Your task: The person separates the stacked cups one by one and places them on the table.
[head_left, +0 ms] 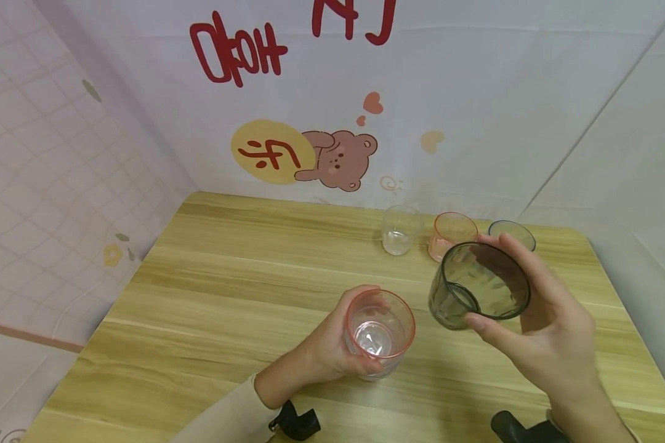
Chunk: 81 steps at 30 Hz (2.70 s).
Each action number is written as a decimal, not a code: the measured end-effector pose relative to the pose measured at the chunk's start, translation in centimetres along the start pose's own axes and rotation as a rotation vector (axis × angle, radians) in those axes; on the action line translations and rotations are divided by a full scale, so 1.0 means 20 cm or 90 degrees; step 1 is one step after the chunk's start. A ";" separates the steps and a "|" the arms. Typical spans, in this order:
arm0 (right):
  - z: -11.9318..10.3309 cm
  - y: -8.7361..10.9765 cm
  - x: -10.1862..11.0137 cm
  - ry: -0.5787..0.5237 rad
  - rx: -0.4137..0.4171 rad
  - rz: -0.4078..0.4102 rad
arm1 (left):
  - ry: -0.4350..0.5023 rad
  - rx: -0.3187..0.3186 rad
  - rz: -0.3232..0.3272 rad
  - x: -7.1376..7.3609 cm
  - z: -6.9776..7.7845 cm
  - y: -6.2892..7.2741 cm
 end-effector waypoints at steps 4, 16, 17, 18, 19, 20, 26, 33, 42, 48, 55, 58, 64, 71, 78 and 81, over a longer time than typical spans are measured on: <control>0.01 0.01 0.02 0.018 -0.014 0.003 | 0.008 -0.001 0.001 0.00 0.00 0.00; 0.03 0.05 0.10 0.044 -0.029 0.016 | 0.013 0.005 -0.007 0.00 -0.01 0.00; 0.03 0.06 0.11 0.045 -0.030 0.017 | 0.012 0.005 -0.007 0.00 -0.01 0.00; 0.03 0.06 0.12 0.045 -0.032 0.018 | 0.012 0.005 -0.007 0.00 -0.01 0.00; 0.03 0.06 0.12 0.045 -0.034 0.020 | 0.012 0.006 -0.007 0.00 -0.01 0.00; 0.03 0.07 0.13 0.046 -0.036 0.021 | 0.013 0.006 -0.007 0.00 -0.01 0.00; 0.05 0.08 0.16 0.048 -0.039 0.021 | 0.009 0.001 -0.008 0.00 -0.01 0.00; 0.06 0.10 0.21 0.060 -0.051 0.031 | 0.008 0.005 -0.006 0.00 0.00 0.00; 0.08 0.14 0.28 0.090 -0.083 0.046 | 0.015 0.011 -0.004 0.00 0.00 0.00; 0.09 0.16 0.30 0.107 -0.100 0.064 | 0.023 0.011 -0.005 0.00 0.00 0.00; 0.11 0.17 0.32 0.122 -0.111 0.081 | 0.023 0.010 -0.003 0.00 0.00 0.00; 0.12 0.18 0.34 0.124 -0.104 0.080 | 0.017 0.010 0.000 0.00 0.00 0.00; 0.14 0.21 0.39 0.124 -0.094 0.082 | 0.012 0.009 -0.002 0.00 0.00 0.00; 0.16 0.24 0.44 0.145 -0.115 0.103 | 0.023 0.008 -0.005 0.00 -0.01 0.00; 0.15 0.27 0.48 0.315 -0.192 0.129 | 0.019 0.005 -0.005 0.00 -0.01 0.00; 0.15 0.28 0.50 0.416 -0.237 0.132 | 0.022 0.006 -0.004 0.00 -0.01 0.00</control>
Point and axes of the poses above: each hand's wrist, its own y-axis away from the middle knuckle, its own x-axis out of the back of the hand, z = x × y, the point moved 3 cm from there along -y, towards the middle knuckle, and after that the axes turned 9 degrees about -y, right-handed, at the moved point
